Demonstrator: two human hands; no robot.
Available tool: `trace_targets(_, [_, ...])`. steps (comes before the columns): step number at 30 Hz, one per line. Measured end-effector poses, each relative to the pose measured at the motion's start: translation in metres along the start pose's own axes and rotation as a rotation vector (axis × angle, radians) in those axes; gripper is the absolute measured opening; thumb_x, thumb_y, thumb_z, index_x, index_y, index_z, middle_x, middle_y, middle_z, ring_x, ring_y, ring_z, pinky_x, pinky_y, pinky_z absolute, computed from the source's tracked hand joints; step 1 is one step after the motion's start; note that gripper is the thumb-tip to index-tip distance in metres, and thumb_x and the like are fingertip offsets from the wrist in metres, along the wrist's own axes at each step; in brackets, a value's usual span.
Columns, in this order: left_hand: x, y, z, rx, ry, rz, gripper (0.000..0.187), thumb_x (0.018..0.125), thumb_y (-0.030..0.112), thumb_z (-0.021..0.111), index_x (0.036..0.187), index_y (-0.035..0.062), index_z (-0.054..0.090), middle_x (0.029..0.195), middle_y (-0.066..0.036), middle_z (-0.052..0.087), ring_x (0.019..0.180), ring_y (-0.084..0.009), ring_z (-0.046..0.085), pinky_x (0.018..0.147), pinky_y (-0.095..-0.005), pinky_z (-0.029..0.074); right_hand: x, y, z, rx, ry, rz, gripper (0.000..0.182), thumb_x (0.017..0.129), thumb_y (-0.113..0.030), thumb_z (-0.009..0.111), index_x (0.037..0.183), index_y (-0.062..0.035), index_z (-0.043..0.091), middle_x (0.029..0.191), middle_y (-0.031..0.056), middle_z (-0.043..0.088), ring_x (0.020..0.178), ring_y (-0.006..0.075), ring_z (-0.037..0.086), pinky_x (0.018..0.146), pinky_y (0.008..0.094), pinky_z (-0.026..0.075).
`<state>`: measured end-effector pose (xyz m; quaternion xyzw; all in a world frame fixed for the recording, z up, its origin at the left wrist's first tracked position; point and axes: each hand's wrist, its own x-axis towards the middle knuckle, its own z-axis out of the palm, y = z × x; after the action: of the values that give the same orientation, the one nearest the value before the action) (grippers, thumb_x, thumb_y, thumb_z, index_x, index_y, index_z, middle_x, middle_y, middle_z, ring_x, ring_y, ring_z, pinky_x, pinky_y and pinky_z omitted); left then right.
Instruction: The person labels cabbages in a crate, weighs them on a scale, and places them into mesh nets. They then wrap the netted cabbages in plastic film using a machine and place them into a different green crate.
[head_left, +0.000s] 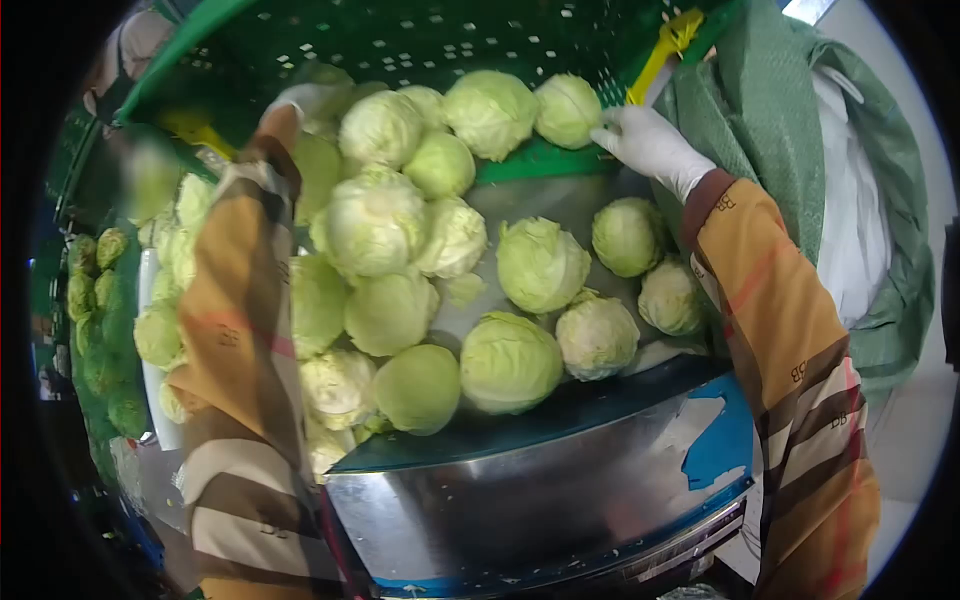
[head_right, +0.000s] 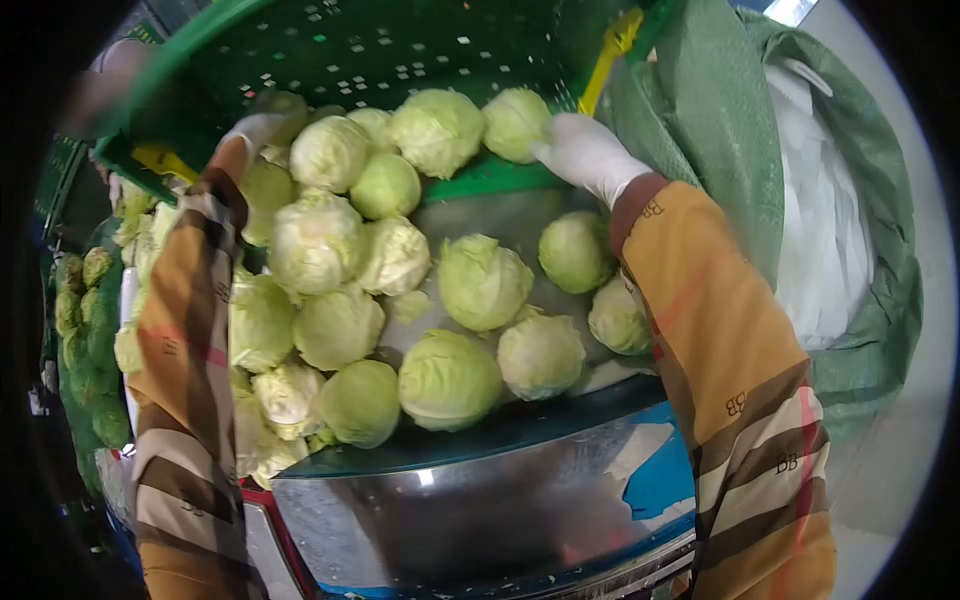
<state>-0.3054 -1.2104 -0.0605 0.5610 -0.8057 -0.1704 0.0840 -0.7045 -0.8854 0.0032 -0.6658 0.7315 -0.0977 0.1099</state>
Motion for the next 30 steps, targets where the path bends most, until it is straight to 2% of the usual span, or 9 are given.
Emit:
trace_targets(2, [-0.015, 0.041, -0.019, -0.32, 0.131, -0.383, 0.058, 0.077, 0.036, 0.076, 0.122, 0.0082, 0.052, 0.113, -0.016, 0.064, 0.103, -0.0242, 0.062, 0.087, -0.036, 0.051, -0.001, 0.001, 0.0, -0.008, -0.032, 0.003, 0.039, 0.087, -0.033, 0.06, 0.104, 0.0009, 0.066, 0.102, 0.0244, 0.065, 0.099, 0.0397, 0.061, 0.088, 0.0442, 0.048])
trace_targets(3, [-0.018, 0.015, -0.014, -0.099, 0.324, -0.077, 0.065, 0.073, 0.037, 0.079, 0.123, 0.0084, 0.049, 0.114, -0.016, 0.063, 0.104, -0.0256, 0.062, 0.088, -0.0351, 0.05, -0.001, 0.004, 0.003, -0.021, -0.022, -0.017, 0.04, 0.088, -0.032, 0.061, 0.109, 0.0019, 0.064, 0.098, 0.0234, 0.067, 0.094, 0.0368, 0.064, 0.084, 0.041, 0.05])
trace_targets(7, [-0.054, 0.041, -0.025, 0.078, 0.356, -0.117, 0.075, 0.066, 0.034, 0.084, 0.126, 0.0084, 0.046, 0.116, -0.015, 0.062, 0.106, -0.0272, 0.061, 0.089, -0.0342, 0.05, -0.016, 0.009, 0.006, 0.058, -0.02, -0.072, 0.041, 0.089, -0.03, 0.063, 0.114, 0.0028, 0.062, 0.093, 0.022, 0.068, 0.087, 0.0341, 0.066, 0.079, 0.0382, 0.051])
trace_targets(10, [-0.083, 0.027, -0.036, -0.516, 0.606, 0.066, 0.075, 0.068, 0.025, 0.083, 0.129, 0.0085, 0.043, 0.109, -0.017, 0.062, 0.103, -0.0246, 0.061, 0.086, -0.0318, 0.051, -0.027, 0.019, 0.006, 0.096, 0.047, -0.178, 0.034, 0.086, -0.029, 0.063, 0.105, -0.0013, 0.068, 0.091, 0.0204, 0.068, 0.087, 0.0373, 0.064, 0.079, 0.0436, 0.051])
trace_targets(12, [-0.153, 0.058, -0.067, -0.7, 0.617, 0.047, 0.068, 0.076, 0.02, 0.081, 0.13, 0.009, 0.042, 0.109, -0.011, 0.058, 0.096, -0.0218, 0.061, 0.073, -0.0308, 0.055, -0.033, 0.023, 0.003, 0.111, 0.02, -0.125, 0.036, 0.085, -0.028, 0.064, 0.109, -0.0007, 0.067, 0.096, 0.0205, 0.068, 0.091, 0.0362, 0.065, 0.082, 0.0423, 0.051])
trace_targets(17, [-0.351, 0.073, -0.119, -0.988, 0.413, -0.097, 0.053, 0.087, 0.018, 0.068, 0.132, 0.0155, 0.04, 0.121, -0.011, 0.056, 0.104, -0.0208, 0.06, 0.08, -0.0362, 0.055, 0.001, -0.022, -0.003, 0.173, 0.013, -0.008, 0.047, 0.083, -0.029, 0.067, 0.119, 0.0006, 0.062, 0.112, 0.0225, 0.065, 0.106, 0.0343, 0.062, 0.093, 0.0392, 0.048])
trace_targets(21, [-0.474, 0.063, -0.126, -0.935, 0.426, -0.235, 0.058, 0.09, 0.019, 0.062, 0.141, 0.0184, 0.033, 0.134, -0.008, 0.047, 0.118, -0.0234, 0.052, 0.087, -0.0365, 0.052, 0.054, -0.128, 0.015, 0.301, 0.233, -0.418, 0.07, 0.08, -0.04, 0.069, 0.138, -0.0075, 0.048, 0.138, 0.0186, 0.05, 0.127, 0.0342, 0.047, 0.104, 0.039, 0.04])
trace_targets(23, [-0.518, 0.051, -0.121, -0.912, 0.448, -0.306, 0.063, 0.089, 0.023, 0.064, 0.141, 0.0165, 0.03, 0.135, -0.009, 0.045, 0.12, -0.0239, 0.051, 0.088, -0.0375, 0.052, 0.081, -0.186, 0.035, 0.19, 0.227, -0.433, 0.081, 0.077, -0.046, 0.07, 0.144, -0.0102, 0.04, 0.145, 0.0145, 0.042, 0.135, 0.0353, 0.037, 0.107, 0.0494, 0.036])
trace_targets(30, [-0.599, 0.03, -0.119, -1.0, 0.659, -0.514, 0.058, 0.088, 0.016, 0.065, 0.137, 0.0122, 0.034, 0.132, -0.011, 0.045, 0.118, -0.0242, 0.051, 0.086, -0.0387, 0.053, 0.108, -0.216, 0.085, 0.357, 0.035, -0.304, 0.091, 0.055, -0.045, 0.085, 0.13, -0.0056, 0.053, 0.135, 0.0223, 0.048, 0.125, 0.0355, 0.047, 0.105, 0.0404, 0.039])
